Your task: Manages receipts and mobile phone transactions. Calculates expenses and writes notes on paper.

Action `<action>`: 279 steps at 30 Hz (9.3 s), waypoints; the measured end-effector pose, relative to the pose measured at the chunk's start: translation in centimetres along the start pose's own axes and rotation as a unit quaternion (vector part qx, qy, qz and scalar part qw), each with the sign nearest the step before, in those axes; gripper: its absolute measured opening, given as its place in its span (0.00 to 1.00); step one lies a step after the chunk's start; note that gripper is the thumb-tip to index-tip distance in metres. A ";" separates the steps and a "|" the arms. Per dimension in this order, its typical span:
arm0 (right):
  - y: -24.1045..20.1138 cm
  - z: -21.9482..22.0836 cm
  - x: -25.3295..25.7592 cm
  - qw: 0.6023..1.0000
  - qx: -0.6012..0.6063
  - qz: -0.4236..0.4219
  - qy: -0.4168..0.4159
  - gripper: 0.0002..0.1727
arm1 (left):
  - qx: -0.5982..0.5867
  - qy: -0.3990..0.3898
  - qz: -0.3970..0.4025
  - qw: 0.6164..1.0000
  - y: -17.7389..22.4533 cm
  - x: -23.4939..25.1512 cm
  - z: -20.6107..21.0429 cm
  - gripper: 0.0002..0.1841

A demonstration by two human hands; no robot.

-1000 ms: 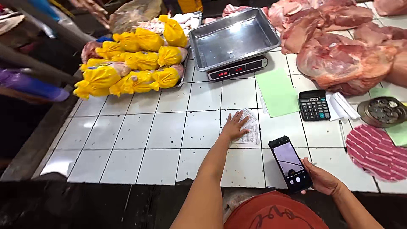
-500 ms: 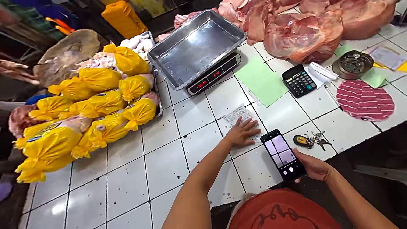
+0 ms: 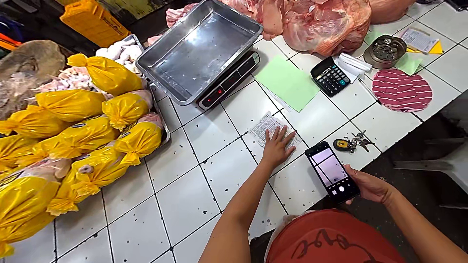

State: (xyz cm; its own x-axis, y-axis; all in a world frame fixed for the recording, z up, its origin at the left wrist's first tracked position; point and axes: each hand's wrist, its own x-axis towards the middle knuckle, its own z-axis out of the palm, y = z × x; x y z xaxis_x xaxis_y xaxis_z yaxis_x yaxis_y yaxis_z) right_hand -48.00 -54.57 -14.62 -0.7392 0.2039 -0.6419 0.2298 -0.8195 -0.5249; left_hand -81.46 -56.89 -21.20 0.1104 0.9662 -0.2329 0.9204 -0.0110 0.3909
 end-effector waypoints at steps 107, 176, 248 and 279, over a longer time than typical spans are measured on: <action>-7.4 0.1 6.3 0.782 -0.410 -0.115 0.455 0.40 | -0.105 0.076 -0.258 0.957 -1.6 1.7 -6.6 0.42; -34.0 -31.1 -1.0 0.753 -0.533 -0.193 0.334 0.21 | -0.108 0.390 -0.296 0.865 25.0 21.1 1.0 0.43; -38.7 -44.2 -11.4 0.880 -0.426 -0.161 -0.136 0.22 | -0.627 0.495 -0.377 0.468 55.7 41.0 2.3 0.33; -32.5 -23.8 10.0 0.584 -0.747 -0.272 -0.162 0.19 | -0.762 0.584 -0.279 0.034 43.4 15.2 7.7 0.17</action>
State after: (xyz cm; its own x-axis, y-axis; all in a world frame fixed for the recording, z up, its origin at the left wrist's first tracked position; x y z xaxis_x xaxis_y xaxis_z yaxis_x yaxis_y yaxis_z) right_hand -47.77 -13.11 -17.25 -0.9856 -0.0934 -0.1407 0.0228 0.7520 -0.6587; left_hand -37.00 -44.68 -14.62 -0.6732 0.0679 -0.7363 -0.5283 -0.7409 0.4147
